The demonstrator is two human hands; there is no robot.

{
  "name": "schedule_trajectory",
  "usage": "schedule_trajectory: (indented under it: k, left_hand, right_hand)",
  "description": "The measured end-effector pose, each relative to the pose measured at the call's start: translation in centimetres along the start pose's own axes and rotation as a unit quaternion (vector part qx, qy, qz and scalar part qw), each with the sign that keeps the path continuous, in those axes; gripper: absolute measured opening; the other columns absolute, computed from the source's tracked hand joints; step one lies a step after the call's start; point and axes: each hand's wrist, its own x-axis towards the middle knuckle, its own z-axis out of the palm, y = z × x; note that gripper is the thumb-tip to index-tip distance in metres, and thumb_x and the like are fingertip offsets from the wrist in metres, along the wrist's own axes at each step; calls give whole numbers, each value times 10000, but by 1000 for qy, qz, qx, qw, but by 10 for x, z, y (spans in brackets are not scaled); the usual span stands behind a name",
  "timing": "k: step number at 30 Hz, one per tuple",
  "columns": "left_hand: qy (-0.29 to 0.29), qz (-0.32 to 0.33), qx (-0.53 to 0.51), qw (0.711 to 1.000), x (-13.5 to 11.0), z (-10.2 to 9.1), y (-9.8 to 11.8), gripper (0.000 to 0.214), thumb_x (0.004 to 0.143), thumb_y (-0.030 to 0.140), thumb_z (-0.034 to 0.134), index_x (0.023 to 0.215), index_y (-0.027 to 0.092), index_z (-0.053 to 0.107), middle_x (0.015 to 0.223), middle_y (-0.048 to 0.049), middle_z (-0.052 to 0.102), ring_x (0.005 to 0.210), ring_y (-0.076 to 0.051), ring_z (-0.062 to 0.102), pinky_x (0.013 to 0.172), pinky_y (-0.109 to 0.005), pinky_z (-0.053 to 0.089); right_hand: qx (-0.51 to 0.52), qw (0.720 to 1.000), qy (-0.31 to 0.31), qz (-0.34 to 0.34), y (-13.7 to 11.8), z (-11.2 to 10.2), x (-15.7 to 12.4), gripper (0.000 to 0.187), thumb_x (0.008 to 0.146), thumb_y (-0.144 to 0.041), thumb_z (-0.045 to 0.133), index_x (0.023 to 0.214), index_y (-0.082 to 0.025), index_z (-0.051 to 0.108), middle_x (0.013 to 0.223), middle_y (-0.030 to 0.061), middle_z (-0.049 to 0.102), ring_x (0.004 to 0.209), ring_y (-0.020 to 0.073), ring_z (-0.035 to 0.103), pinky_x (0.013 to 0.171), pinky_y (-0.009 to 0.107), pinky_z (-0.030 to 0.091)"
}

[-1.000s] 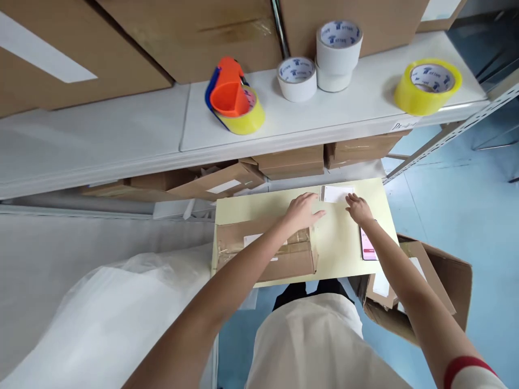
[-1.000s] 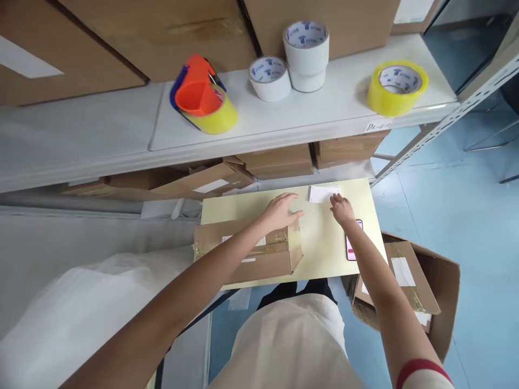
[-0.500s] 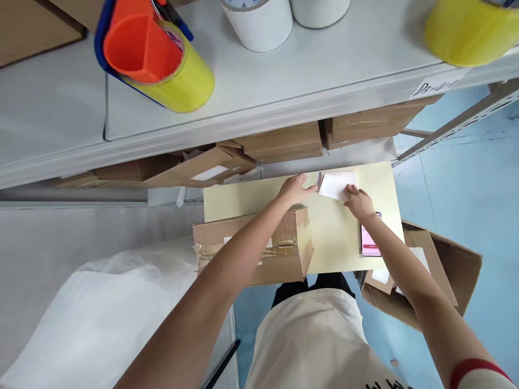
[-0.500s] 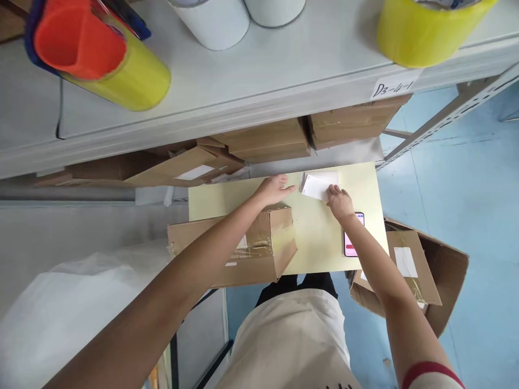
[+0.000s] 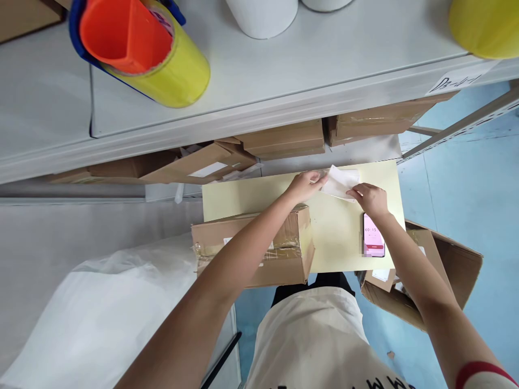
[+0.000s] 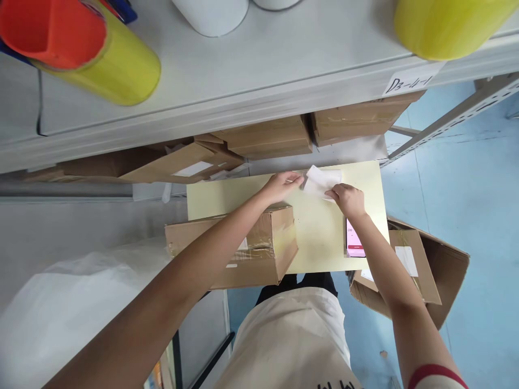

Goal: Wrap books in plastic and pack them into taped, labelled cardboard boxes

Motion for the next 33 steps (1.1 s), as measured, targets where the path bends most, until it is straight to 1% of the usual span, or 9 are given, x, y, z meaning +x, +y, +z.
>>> schedule_trajectory:
  k: [3, 6, 9, 11, 16, 21, 27, 30, 33]
  left_hand:
    - [-29, -14, -110, 993, 0, 3, 12, 339, 881, 463, 600, 1043, 178, 687, 1047, -80, 755, 864, -215, 725, 802, -326, 534]
    - [27, 25, -110, 993, -2, -1, 18, 272, 776, 256, 711, 1026, 162, 657, 966, -77, 753, 782, -191, 700, 728, -297, 525]
    - [93, 104, -32, 990, -11, -18, 18, 168, 746, 160, 679, 910, 161, 643, 920, -64, 743, 803, -193, 673, 755, -310, 515]
    - [98, 134, 4, 986, -21, -35, 17, 108, 767, 176, 650, 874, 165, 638, 909, -52, 737, 818, -197, 666, 768, -320, 513]
    - [135, 143, 67, 978, -39, -64, 12, 90, 791, 194, 616, 874, 172, 643, 894, -36, 733, 816, -198, 659, 768, -323, 516]
    - [139, 142, 88, 976, -40, -67, -1, 108, 814, 209, 596, 906, 179, 643, 897, -39, 725, 833, -208, 662, 755, -330, 529]
    - [257, 174, 189, 932, -46, -52, 10, 341, 808, 236, 663, 1145, 203, 623, 1254, -125, 643, 1242, -335, 531, 1065, -526, 376]
    - [159, 238, 218, 933, -46, -35, 28, 366, 789, 294, 723, 1147, 255, 657, 1307, -98, 634, 1336, -366, 442, 1145, -600, 194]
    - [46, 232, 202, 950, -37, -19, 38, 132, 841, 304, 679, 962, 293, 731, 1014, -47, 738, 1176, -321, 564, 1148, -598, 145]
  right_hand:
    - [47, 994, 66, -73, -11, -3, -7, 280, 999, -315, 474, 942, -223, 733, 992, 93, 771, 894, 222, 686, 692, 309, 467]
    - [123, 980, 110, -115, -20, -7, -11, 252, 950, -410, 563, 1074, -241, 704, 1223, 121, 691, 1139, 281, 622, 922, 411, 494]
    - [226, 962, 134, -81, -20, -13, -5, 665, 810, -655, 646, 1333, -251, 569, 1494, 156, 457, 1381, 378, 416, 1056, 566, 416]
    - [293, 950, 89, -67, -17, -16, 6, 719, 793, -701, 630, 1369, -282, 534, 1538, 142, 392, 1427, 384, 349, 1084, 603, 379]
    - [389, 912, -53, -119, -21, -15, 32, 380, 879, -626, 576, 936, -269, 695, 1217, 99, 641, 1198, 306, 585, 1023, 507, 451]
    - [391, 913, -44, -106, -30, -10, 44, 510, 844, -651, 611, 1147, -240, 624, 1028, 92, 701, 992, 288, 647, 909, 455, 476]
    - [319, 931, -69, -165, -34, -14, 51, 502, 972, -615, 387, 841, -221, 670, 856, 85, 710, 838, 247, 653, 824, 395, 428]
    - [265, 945, -62, -180, -39, -21, 48, 492, 986, -593, 377, 879, -229, 690, 898, 77, 726, 911, 250, 652, 901, 414, 378]
    - [222, 957, -66, -172, -43, -27, 46, 465, 989, -572, 401, 895, -238, 711, 931, 67, 746, 942, 248, 659, 947, 424, 350]
